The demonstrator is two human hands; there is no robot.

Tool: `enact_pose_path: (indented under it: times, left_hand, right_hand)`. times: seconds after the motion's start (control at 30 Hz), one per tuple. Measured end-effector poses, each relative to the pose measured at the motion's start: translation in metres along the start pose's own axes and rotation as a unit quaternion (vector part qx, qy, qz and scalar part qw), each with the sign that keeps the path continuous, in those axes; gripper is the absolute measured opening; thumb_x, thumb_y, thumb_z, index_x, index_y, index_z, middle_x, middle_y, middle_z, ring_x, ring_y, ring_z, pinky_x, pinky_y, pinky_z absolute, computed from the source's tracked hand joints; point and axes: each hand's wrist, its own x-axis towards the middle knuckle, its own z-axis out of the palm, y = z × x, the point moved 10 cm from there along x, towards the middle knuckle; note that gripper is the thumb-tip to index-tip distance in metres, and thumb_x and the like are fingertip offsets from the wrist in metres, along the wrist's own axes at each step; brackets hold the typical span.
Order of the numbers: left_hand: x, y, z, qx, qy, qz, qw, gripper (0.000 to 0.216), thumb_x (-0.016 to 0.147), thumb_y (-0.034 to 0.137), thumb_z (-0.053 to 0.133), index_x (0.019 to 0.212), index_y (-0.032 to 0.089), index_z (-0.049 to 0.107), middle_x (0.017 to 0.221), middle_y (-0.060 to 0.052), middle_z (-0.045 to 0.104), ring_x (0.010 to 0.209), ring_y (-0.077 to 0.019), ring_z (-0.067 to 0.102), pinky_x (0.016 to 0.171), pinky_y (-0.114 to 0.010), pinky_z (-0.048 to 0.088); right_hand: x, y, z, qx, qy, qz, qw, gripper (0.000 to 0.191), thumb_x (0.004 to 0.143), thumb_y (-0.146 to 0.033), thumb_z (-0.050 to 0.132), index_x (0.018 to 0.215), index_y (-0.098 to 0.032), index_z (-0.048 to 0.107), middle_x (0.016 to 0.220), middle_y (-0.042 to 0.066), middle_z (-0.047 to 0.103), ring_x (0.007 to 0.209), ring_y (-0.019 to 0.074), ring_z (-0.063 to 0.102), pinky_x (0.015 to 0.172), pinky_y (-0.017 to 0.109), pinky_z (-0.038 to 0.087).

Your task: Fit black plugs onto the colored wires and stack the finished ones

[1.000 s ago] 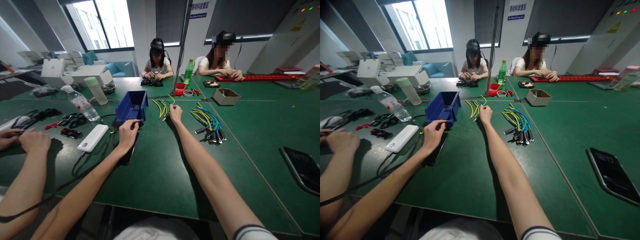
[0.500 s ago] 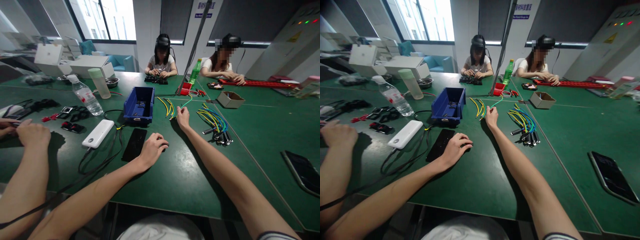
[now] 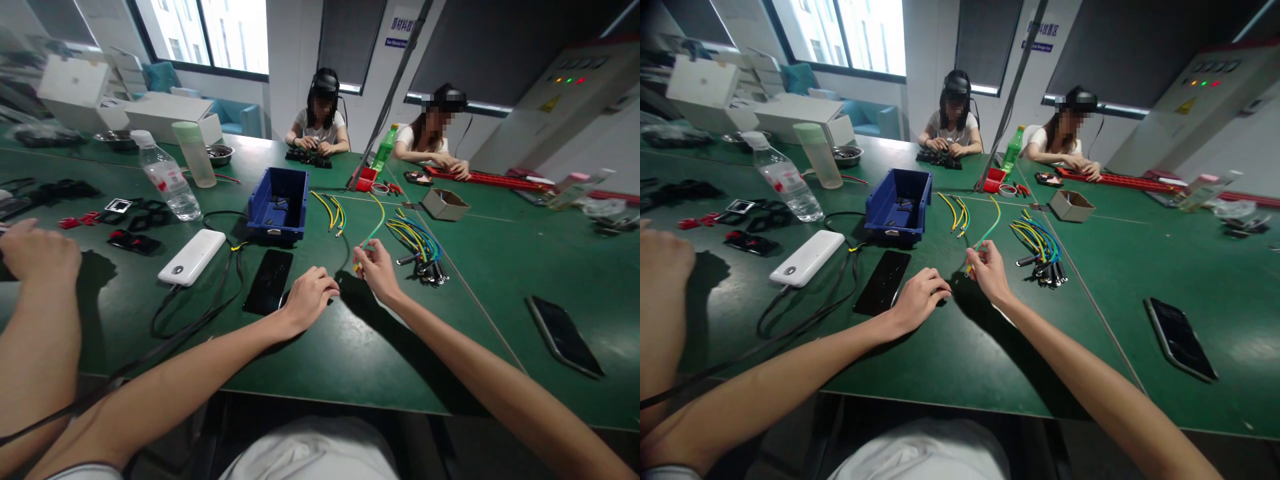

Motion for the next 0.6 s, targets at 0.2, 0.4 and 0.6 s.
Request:
enact_pose_path:
  times: [0.2,0.4,0.6]
  left_hand:
    - [0.000,-0.004,-0.002,-0.019,0.019,-0.027,0.999,0.009,0.089,0.017,0.059,0.085,0.019,0.066,0.086,-0.003,0.058,0.083,-0.0165,0.057,0.075,-0.028,0.046]
    - [0.002,-0.008,0.001,-0.055,0.021,-0.044,0.997,0.010,0.091,0.014,0.055,0.087,0.018,0.063,0.087,-0.002,0.056,0.079,-0.0152,0.057,0.074,-0.028,0.045]
    - [0.004,-0.008,0.001,-0.092,0.014,-0.050,0.994,0.008,0.091,0.014,0.055,0.091,0.018,0.062,0.092,-0.003,0.058,0.085,-0.0160,0.057,0.078,-0.029,0.045]
  right_hand:
    - [-0.031,-0.008,-0.008,0.065,0.008,0.005,0.998,0.031,0.081,-0.042,0.068,0.093,-0.025,0.044,0.066,-0.008,0.055,0.042,0.0071,0.048,0.040,0.020,0.039]
    - [-0.047,-0.003,-0.009,0.065,0.019,-0.027,0.997,0.025,0.084,-0.035,0.067,0.091,-0.024,0.045,0.068,-0.007,0.057,0.048,0.0083,0.054,0.045,0.021,0.043]
    - [-0.061,0.003,-0.009,0.091,0.013,-0.026,0.995,0.022,0.085,-0.030,0.066,0.091,-0.024,0.045,0.075,-0.006,0.059,0.051,0.0079,0.056,0.047,0.022,0.044]
